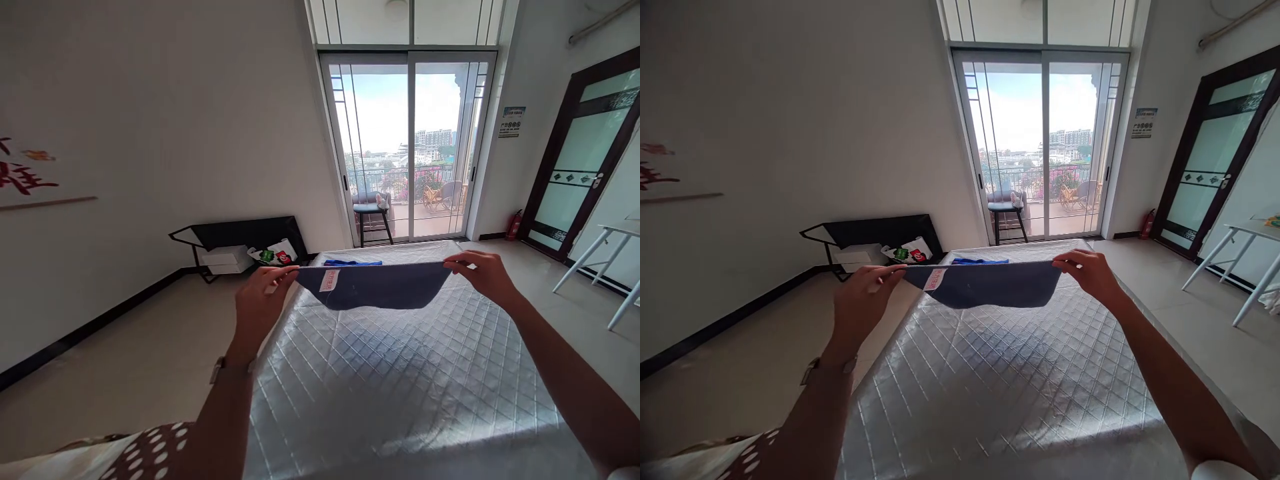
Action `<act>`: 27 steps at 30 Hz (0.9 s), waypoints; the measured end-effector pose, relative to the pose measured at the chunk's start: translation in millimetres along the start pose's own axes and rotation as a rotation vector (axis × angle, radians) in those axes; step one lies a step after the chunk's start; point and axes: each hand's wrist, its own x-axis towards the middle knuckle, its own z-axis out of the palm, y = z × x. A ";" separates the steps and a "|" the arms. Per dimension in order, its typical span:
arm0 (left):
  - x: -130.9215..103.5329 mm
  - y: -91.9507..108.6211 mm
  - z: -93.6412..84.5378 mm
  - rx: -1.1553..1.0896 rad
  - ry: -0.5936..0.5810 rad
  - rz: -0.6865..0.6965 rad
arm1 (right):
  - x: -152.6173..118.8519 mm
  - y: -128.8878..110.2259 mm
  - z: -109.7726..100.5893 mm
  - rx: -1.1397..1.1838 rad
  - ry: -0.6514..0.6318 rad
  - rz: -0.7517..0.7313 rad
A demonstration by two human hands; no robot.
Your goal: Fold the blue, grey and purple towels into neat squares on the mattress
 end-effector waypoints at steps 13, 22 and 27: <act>-261.2 -28.8 45.5 -0.189 -0.547 -0.243 | -213.0 52.2 88.7 -0.054 -0.311 0.341; -292.3 -32.5 24.9 -0.070 -0.594 -0.237 | -251.2 45.0 82.9 -0.076 -0.370 0.402; -295.7 -33.7 24.7 0.085 -0.597 -0.240 | -235.8 47.0 94.8 -0.046 -0.371 0.374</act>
